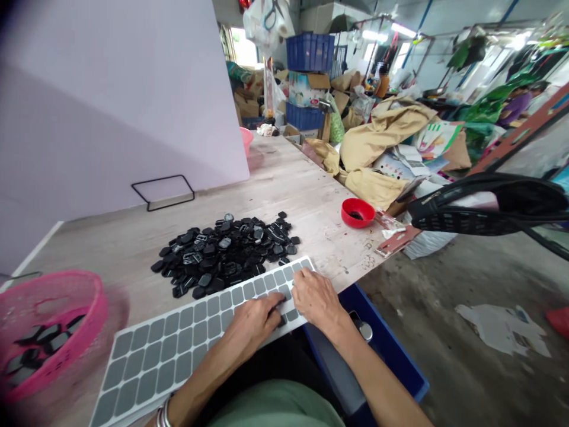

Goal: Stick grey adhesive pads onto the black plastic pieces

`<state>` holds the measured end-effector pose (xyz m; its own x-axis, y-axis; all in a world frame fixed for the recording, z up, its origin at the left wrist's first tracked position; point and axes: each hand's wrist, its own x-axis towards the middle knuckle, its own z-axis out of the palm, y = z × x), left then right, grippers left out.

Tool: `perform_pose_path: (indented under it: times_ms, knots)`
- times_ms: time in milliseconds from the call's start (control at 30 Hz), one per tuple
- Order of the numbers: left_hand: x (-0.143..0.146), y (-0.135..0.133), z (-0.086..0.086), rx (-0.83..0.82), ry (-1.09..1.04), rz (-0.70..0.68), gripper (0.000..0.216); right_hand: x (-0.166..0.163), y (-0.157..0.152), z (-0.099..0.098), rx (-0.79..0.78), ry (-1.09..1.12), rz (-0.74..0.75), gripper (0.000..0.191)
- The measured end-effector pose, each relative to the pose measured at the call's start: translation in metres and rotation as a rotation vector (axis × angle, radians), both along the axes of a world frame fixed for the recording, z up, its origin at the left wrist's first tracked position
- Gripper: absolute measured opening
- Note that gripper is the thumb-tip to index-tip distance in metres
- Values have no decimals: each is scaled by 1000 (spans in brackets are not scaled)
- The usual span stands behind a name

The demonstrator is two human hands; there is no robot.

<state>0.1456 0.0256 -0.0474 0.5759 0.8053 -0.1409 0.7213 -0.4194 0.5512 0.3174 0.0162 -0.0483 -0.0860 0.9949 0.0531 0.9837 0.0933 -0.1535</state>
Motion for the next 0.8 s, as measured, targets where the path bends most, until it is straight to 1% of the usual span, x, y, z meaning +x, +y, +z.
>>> perform_pose_path:
  times_ms: [133, 300, 400, 500, 567, 633, 667, 700, 767, 800]
  knots:
    - [3, 0, 0, 39, 88, -44, 32, -6, 3, -3, -5, 35, 50, 13]
    - [2, 0, 0, 56, 59, -42, 25, -2, 7, -4, -22, 127, 83, 11]
    - [3, -2, 0, 44, -6, -26, 22, -1, 12, -4, -27, 227, 103, 11]
    - [3, -5, 0, 41, -118, 11, 22, 3, 17, -3, -46, 380, 127, 10]
    - [-2, -6, -1, 15, -212, 13, 22, 8, 18, -3, -68, 505, 131, 13]
    - [-12, -5, 0, -23, -303, 8, 24, 14, 18, -4, -75, 627, 101, 19]
    - [-20, -3, 0, -29, -336, 27, 26, 18, 17, -6, -72, 680, 73, 21]
    - [-30, 0, 1, -19, -357, 76, 28, 21, 15, -8, -67, 724, 40, 23]
    - [-52, 9, 2, 50, -329, 250, 32, 29, 10, -13, -61, 786, -27, 25]
    - [-64, 14, 3, 100, -267, 347, 33, 32, 7, -17, -67, 826, -70, 26]
